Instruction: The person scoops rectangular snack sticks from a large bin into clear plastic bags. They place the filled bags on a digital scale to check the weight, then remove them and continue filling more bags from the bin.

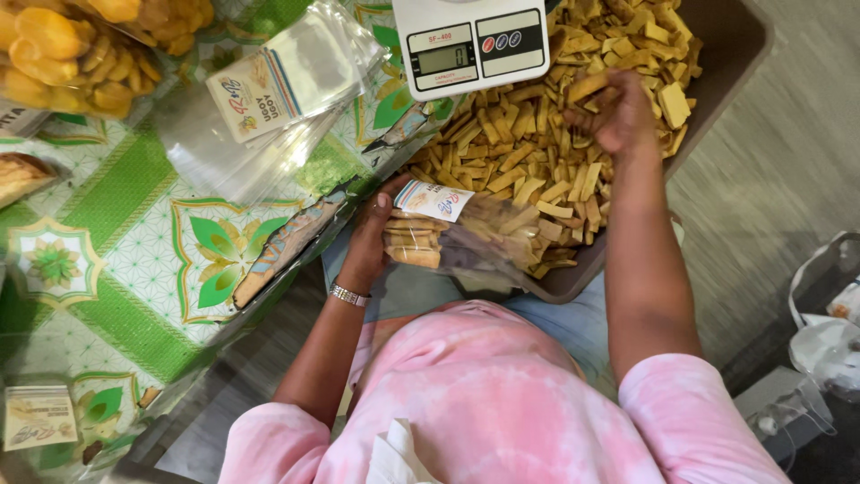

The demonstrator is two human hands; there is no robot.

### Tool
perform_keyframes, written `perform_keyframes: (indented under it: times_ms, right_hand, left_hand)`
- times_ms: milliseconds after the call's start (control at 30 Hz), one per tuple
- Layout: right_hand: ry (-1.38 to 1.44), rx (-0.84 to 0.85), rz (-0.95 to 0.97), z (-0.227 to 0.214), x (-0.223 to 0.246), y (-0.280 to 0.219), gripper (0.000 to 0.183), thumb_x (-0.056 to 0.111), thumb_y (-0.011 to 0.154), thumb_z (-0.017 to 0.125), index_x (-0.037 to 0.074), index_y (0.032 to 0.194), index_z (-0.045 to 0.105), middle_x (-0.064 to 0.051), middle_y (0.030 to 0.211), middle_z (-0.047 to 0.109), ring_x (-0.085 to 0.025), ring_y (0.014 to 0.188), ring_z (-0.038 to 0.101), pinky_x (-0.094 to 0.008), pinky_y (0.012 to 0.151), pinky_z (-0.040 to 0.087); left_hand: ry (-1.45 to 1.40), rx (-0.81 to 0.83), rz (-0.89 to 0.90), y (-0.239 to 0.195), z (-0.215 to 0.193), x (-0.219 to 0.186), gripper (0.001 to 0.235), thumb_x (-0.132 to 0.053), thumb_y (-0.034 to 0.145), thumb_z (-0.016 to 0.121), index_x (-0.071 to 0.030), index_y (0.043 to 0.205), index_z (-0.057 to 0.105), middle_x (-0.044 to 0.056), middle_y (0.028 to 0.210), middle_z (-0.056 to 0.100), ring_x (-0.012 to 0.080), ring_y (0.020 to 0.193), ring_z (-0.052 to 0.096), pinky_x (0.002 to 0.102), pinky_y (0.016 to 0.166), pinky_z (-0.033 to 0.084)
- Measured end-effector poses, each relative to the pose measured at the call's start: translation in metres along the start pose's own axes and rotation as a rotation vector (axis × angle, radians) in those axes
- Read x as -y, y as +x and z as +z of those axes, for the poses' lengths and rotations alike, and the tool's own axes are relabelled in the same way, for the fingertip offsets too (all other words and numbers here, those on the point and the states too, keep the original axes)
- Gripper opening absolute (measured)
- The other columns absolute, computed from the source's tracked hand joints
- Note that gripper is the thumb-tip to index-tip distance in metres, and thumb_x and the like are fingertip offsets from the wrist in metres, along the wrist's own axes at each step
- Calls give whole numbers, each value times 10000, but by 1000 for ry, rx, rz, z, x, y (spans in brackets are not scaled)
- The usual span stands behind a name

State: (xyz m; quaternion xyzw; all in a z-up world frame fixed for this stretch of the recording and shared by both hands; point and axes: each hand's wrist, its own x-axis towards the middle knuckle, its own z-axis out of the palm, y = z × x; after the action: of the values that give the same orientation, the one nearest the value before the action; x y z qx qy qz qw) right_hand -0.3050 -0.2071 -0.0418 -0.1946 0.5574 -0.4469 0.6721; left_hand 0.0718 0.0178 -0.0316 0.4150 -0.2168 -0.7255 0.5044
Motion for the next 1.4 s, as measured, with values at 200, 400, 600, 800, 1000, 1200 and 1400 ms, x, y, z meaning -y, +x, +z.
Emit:
perform_keyframes:
  times_ms: [200, 400, 600, 800, 1000, 1200, 1400]
  right_hand:
    - [-1052, -158, 9, 40, -34, 20, 689, 420, 880, 766, 18, 1357, 474, -264, 1156, 646, -277, 781, 745, -452, 772, 635]
    - [-1628, -167, -185, 46, -59, 33, 512, 447, 870, 821, -25, 1063, 775, -268, 1006, 728, -388, 883, 703, -469, 802, 564]
    - [-1394, -79, 71, 51, -39, 11, 539, 359, 898, 800, -8, 1258, 639, -227, 869, 748, -270, 643, 658, -402, 579, 492]
    - [-1135, -129, 154, 42, -35, -6, 625, 217, 983, 676, 42, 1518, 405, -258, 1189, 654, -196, 633, 625, -329, 491, 488]
    - [-1578, 13, -13, 51, -50, -14, 772, 6, 869, 706, 124, 1554, 369, -57, 1565, 424, -260, 1227, 587, -330, 864, 562]
    - [-1393, 92, -3, 70, -30, -25, 780, -85, 788, 700, 87, 1501, 436, -57, 1483, 576, -225, 1258, 647, -300, 976, 580]
    - [-1972, 453, -620, 53, -53, -24, 682, 9, 769, 785, 120, 1417, 603, -150, 1460, 567, -372, 1345, 469, -442, 1137, 398]
  left_hand:
    - [21, -10, 34, -4, 7, -5, 734, -559, 1034, 495, -14, 1524, 453, 130, 1427, 585, 203, 1260, 601, 346, 1047, 516]
    - [8, -21, 7, -2, 9, -3, 714, -537, 1032, 508, -17, 1519, 459, 141, 1418, 589, 222, 1241, 608, 362, 1033, 524]
    - [7, 16, 19, 4, 11, 0, 709, -534, 1040, 502, -16, 1522, 454, 134, 1447, 571, 208, 1279, 593, 353, 1061, 513]
    - [12, -13, 21, 1, 4, -5, 731, -553, 1026, 502, -18, 1521, 452, 132, 1447, 572, 217, 1272, 599, 358, 1051, 520]
    - [10, -26, 19, -1, 4, -7, 755, -568, 1016, 515, -15, 1525, 450, 149, 1421, 584, 229, 1241, 615, 368, 1024, 539]
    - [39, -29, 8, -2, 5, -4, 755, -570, 1011, 519, -12, 1516, 460, 149, 1419, 592, 222, 1237, 624, 364, 1014, 546]
    - [-5, -16, 24, -1, 6, -3, 741, -560, 1019, 526, -15, 1517, 462, 152, 1421, 589, 231, 1226, 626, 375, 1020, 548]
